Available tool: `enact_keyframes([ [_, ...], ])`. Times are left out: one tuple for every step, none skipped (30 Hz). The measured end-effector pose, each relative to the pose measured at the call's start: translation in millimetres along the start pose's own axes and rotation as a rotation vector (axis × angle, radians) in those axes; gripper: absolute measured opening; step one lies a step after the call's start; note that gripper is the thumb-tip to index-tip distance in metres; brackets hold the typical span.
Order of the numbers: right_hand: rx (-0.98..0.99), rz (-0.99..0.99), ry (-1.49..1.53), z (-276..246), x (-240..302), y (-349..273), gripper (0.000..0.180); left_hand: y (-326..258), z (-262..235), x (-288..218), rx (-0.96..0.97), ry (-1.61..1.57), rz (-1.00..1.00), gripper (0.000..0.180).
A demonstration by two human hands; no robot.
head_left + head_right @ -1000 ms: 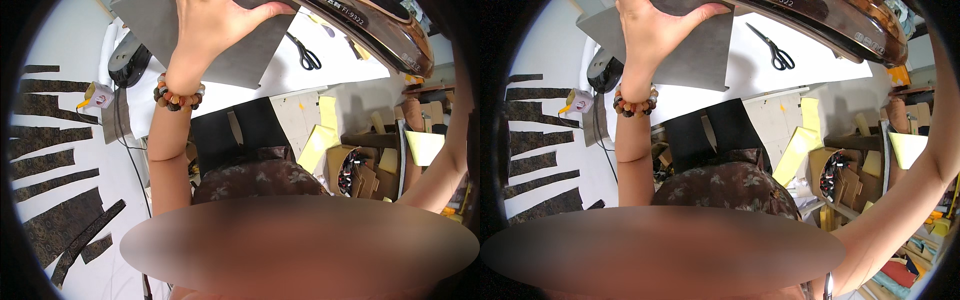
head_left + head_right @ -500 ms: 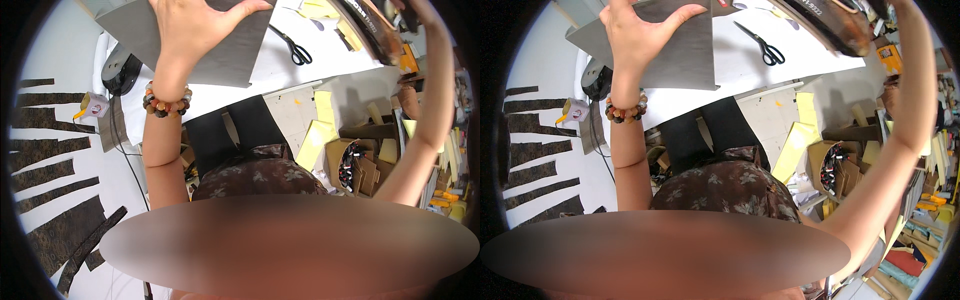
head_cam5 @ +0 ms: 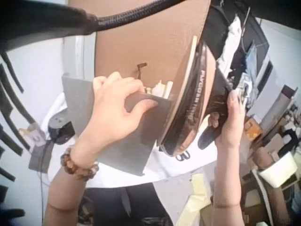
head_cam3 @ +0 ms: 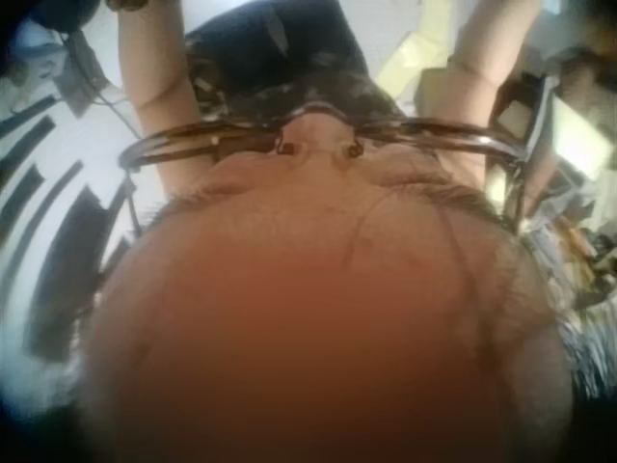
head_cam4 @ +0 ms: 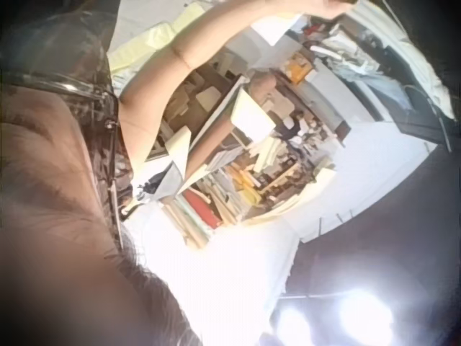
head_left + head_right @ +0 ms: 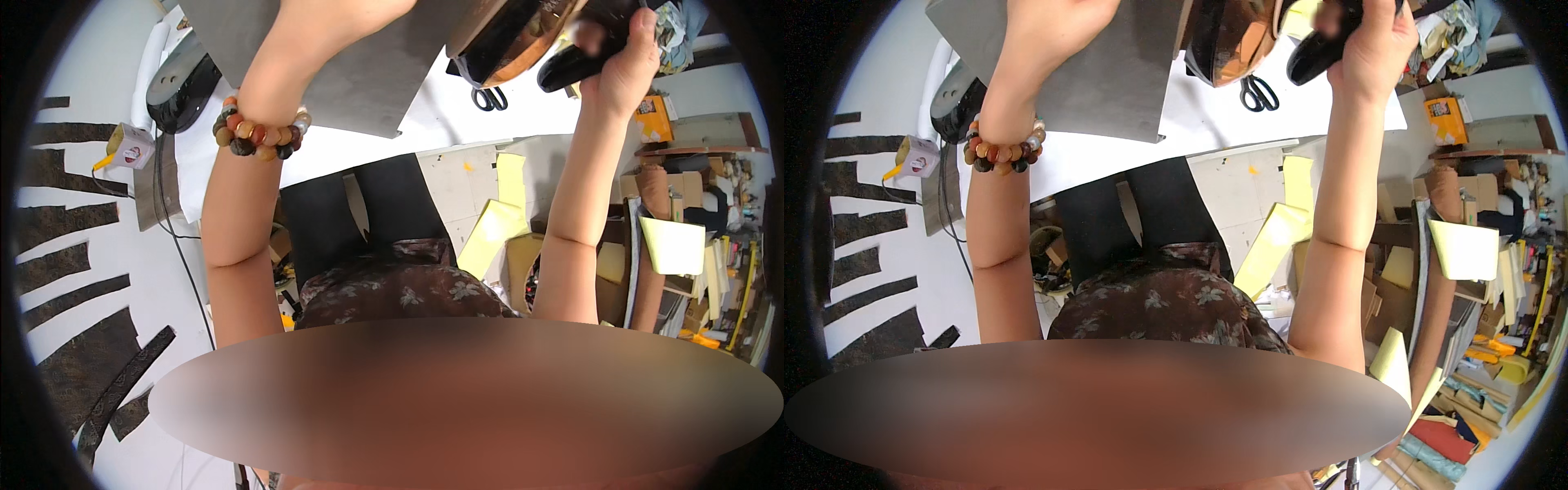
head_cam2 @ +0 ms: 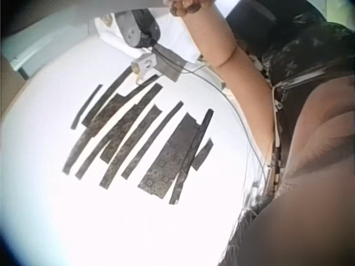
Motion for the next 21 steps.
enact_keyframes([
  [0.147,0.008,0.106,4,4,-5,0.025,-1,0,0,-0.019,-0.011,-0.001,0.017],
  [0.165,-0.029,0.069,-1,3,-4,0.036,-1,-1,1,-0.014,-0.014,-0.01,0.017],
  [0.182,-0.065,0.033,-4,1,-3,0.047,0,-3,0,-0.006,-0.016,-0.018,0.017],
  [0.135,-0.026,-0.003,-10,-3,1,0.05,-1,-3,-1,0.002,-0.018,-0.026,0.017],
  [0.126,-0.033,-0.014,-12,-6,-4,0.047,-1,-3,-1,-0.008,-0.031,-0.031,0.017],
  [0.118,-0.042,-0.027,-2,-2,-15,0.044,-1,-3,-1,-0.022,-0.046,-0.036,0.017],
  [0.11,-0.052,-0.041,3,-1,-22,0.041,-1,-3,0,-0.036,-0.06,-0.041,0.017],
  [0.118,-0.019,-0.093,-2,-7,-25,0.042,-1,-3,1,-0.036,-0.067,-0.036,0.017],
  [0.112,-0.016,-0.195,-7,-11,-33,0.043,-2,-2,2,-0.037,-0.075,-0.031,0.017],
  [0.086,0.002,-0.182,-10,-16,-42,0.043,-3,-2,2,-0.037,-0.084,-0.027,0.018],
  [0.072,0.017,-0.139,-7,-27,-50,0.043,-5,-5,3,-0.022,-0.065,-0.028,0.018],
  [0.062,0.023,-0.092,-10,-34,-55,0.044,-5,-9,2,-0.013,-0.071,-0.03,0.018],
  [0.045,0.02,-0.008,-11,-37,-59,0.047,-5,-12,1,-0.003,-0.072,-0.026,0.018],
  [0.044,-0.006,0.01,-13,-35,-59,0.048,-5,-14,1,-0.003,-0.066,-0.028,0.018],
  [0.033,-0.028,0.019,-16,-30,-61,0.05,-4,-14,0,0.004,-0.075,-0.03,0.018],
  [0.016,-0.026,0.01,-20,-22,-52,0.055,-4,-13,0,0.01,-0.083,-0.032,0.018],
  [0.01,-0.045,0.043,-21,-10,-44,0.058,-3,-13,0,-0.015,-0.089,-0.024,0.018],
  [0.042,-0.053,-0.047,-20,1,-36,0.062,-3,-10,0,-0.03,-0.092,-0.013,0.019],
  [0.081,-0.057,-0.123,-10,9,-28,0.066,-4,-10,1,-0.043,-0.078,-0.003,0.019],
  [0.082,-0.087,0.024,3,13,-26,0.052,-4,-12,1,-0.026,-0.05,-0.006,0.019],
  [0.05,-0.084,0.003,4,12,-29,0.048,-5,-14,-1,-0.019,-0.042,-0.011,0.02],
])
Point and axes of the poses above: each hand's wrist, its own y-axis towards the middle knuckle, its own z-axis out of the palm, x = y × z, the point moved 7 cm from there along y, towards the middle knuckle, and after that the axes turned 3 degrees about z, right-handed, at the moved point
